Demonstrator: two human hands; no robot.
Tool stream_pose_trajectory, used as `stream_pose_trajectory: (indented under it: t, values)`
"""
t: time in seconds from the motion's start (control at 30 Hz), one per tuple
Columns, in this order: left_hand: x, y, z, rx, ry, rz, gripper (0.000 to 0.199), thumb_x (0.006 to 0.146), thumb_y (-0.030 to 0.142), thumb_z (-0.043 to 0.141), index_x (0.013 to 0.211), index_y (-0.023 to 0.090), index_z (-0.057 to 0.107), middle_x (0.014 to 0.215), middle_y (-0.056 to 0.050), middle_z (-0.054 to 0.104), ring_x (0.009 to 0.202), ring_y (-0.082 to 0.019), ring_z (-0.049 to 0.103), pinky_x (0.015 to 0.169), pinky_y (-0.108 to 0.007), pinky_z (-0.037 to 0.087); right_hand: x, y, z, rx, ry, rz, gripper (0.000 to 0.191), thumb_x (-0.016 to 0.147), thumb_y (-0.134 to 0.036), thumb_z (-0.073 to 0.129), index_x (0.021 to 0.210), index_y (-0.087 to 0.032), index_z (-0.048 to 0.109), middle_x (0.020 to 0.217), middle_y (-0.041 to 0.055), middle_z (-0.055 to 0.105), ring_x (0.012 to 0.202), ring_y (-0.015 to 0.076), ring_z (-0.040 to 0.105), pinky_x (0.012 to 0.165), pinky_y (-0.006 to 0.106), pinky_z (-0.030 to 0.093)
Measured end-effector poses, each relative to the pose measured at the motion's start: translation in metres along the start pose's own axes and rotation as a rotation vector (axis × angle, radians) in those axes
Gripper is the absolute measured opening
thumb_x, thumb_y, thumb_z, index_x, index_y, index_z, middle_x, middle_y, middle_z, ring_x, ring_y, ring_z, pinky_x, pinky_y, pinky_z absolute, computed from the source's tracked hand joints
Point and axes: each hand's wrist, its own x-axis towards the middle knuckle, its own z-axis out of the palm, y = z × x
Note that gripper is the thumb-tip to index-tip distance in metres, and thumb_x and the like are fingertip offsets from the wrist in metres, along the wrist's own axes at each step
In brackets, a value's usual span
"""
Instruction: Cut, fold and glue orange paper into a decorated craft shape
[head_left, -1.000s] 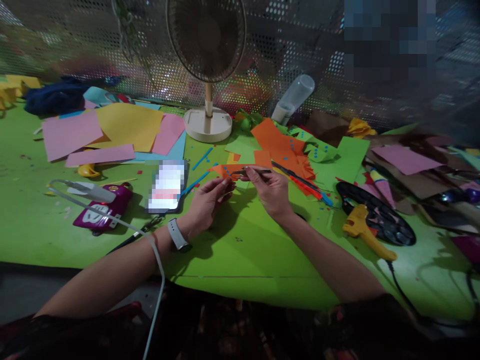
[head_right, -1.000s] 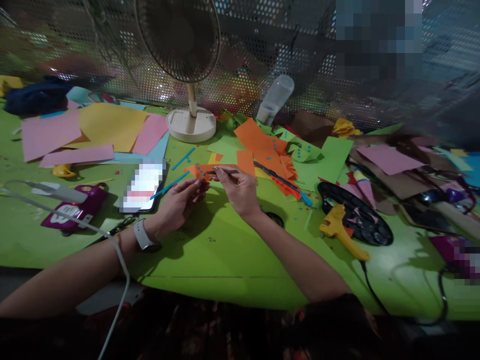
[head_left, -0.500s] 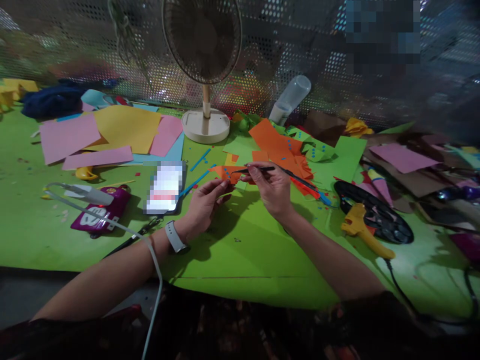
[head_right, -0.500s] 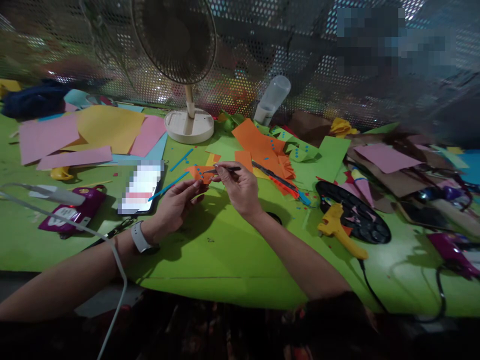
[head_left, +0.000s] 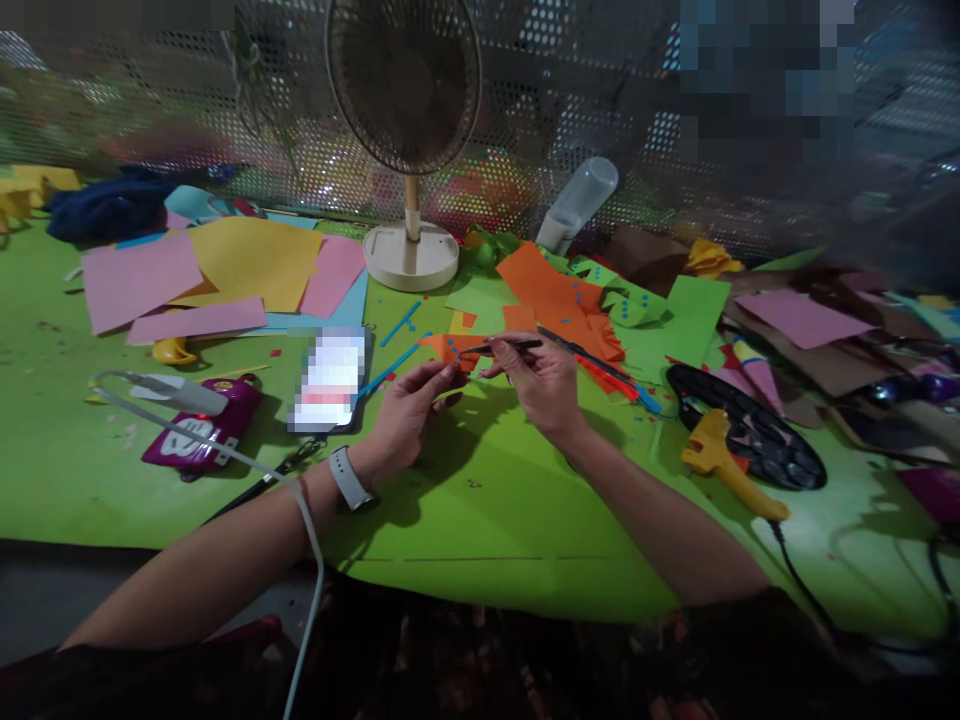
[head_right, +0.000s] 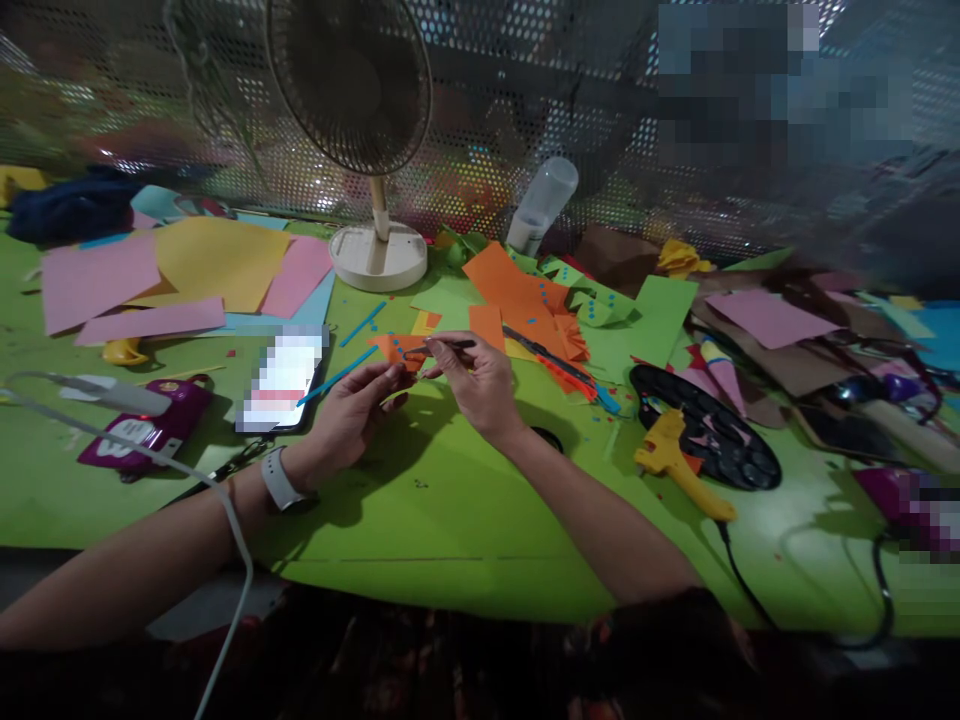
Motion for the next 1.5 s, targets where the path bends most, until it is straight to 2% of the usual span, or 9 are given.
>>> stream_pose_trajectory:
  t: [0.13,0.23,0.33,0.47,0.6,0.73,0.9,1.2,1.5]
  values:
    - [-0.002,0.003,0.002,0.020,-0.017,0.004,0.024,0.065,0.029,0.090,0.082,0.020,0.075,0.086,-0.002,0.076,0.085,-0.015,0.071,0.074,-0.025,0.054,0.001,-0.005,-0.001,0.000,0.048,-0.034,0.032,0.087,-0.051,0.069,0.097,-0.021,0.072,0.089,0.0033,0.078,0.064,0.0150,0.074,0.061,0.028,0.060]
    - [-0.005,0.004,0.004,0.075,-0.047,0.015,0.022,0.067,0.029,0.089,0.082,0.019,0.075,0.087,-0.003,0.076,0.084,-0.016,0.071,0.076,-0.027,0.054,0.005,-0.012,-0.008,-0.097,0.026,-0.113,0.032,0.093,-0.050,0.061,0.111,-0.027,0.073,0.107,0.0032,0.077,0.086,0.0181,0.075,0.080,0.034,0.061]
    - [-0.007,0.003,0.004,0.137,-0.094,0.034,0.021,0.069,0.031,0.088,0.082,0.020,0.075,0.088,-0.004,0.077,0.084,-0.016,0.071,0.076,-0.029,0.055,0.013,-0.016,-0.018,-0.326,-0.067,-0.213,0.030,0.095,-0.048,0.060,0.119,-0.032,0.072,0.117,0.0028,0.075,0.111,0.0221,0.069,0.103,0.045,0.051]
    - [-0.010,0.001,0.004,0.204,-0.156,0.046,0.021,0.072,0.034,0.086,0.085,0.021,0.076,0.090,-0.004,0.077,0.085,-0.017,0.072,0.075,-0.028,0.056,0.021,-0.012,-0.027,-0.535,-0.187,-0.254,0.028,0.096,-0.044,0.060,0.120,-0.034,0.071,0.116,0.0028,0.076,0.111,0.0238,0.069,0.115,0.054,0.034]
    - [-0.012,0.001,0.005,0.225,-0.157,0.055,0.023,0.071,0.034,0.087,0.086,0.021,0.076,0.088,-0.003,0.077,0.084,-0.016,0.072,0.073,-0.025,0.057,0.023,-0.007,-0.029,-0.605,-0.287,-0.245,0.027,0.098,-0.046,0.056,0.112,-0.032,0.075,0.113,0.0030,0.077,0.105,0.0237,0.071,0.111,0.052,0.038]
    - [-0.011,0.002,0.006,0.243,-0.142,0.045,0.026,0.069,0.037,0.088,0.085,0.020,0.075,0.087,-0.004,0.077,0.083,-0.017,0.073,0.069,-0.026,0.057,0.024,-0.008,-0.029,-0.650,-0.393,-0.248,0.031,0.100,-0.043,0.052,0.103,-0.027,0.078,0.105,0.0046,0.078,0.096,0.0217,0.071,0.090,0.037,0.049]
    - [-0.011,0.003,0.005,0.298,-0.152,0.052,0.027,0.072,0.041,0.085,0.084,0.019,0.076,0.081,-0.006,0.076,0.077,-0.019,0.073,0.066,-0.027,0.057,0.024,-0.011,-0.029,-0.751,-0.495,-0.272,0.032,0.101,-0.039,0.050,0.100,-0.021,0.077,0.100,0.0078,0.077,0.091,0.0210,0.069,0.081,0.033,0.047]
    - [-0.010,0.002,0.003,0.329,-0.151,0.071,0.019,0.075,0.037,0.082,0.081,0.020,0.076,0.078,-0.006,0.076,0.073,-0.019,0.072,0.065,-0.029,0.058,0.024,-0.013,-0.030,-0.696,-0.490,-0.270,0.031,0.100,-0.042,0.051,0.101,-0.023,0.077,0.099,0.0078,0.077,0.091,0.0217,0.069,0.083,0.035,0.049]
    - [-0.011,0.002,0.006,0.322,-0.114,0.086,0.029,0.069,0.043,0.087,0.077,0.017,0.075,0.072,-0.005,0.073,0.067,-0.018,0.071,0.065,-0.030,0.058,0.021,-0.018,-0.027,-0.697,-0.503,-0.261,0.039,0.103,-0.045,0.045,0.104,-0.021,0.076,0.100,0.0078,0.077,0.090,0.0209,0.069,0.079,0.032,0.047]
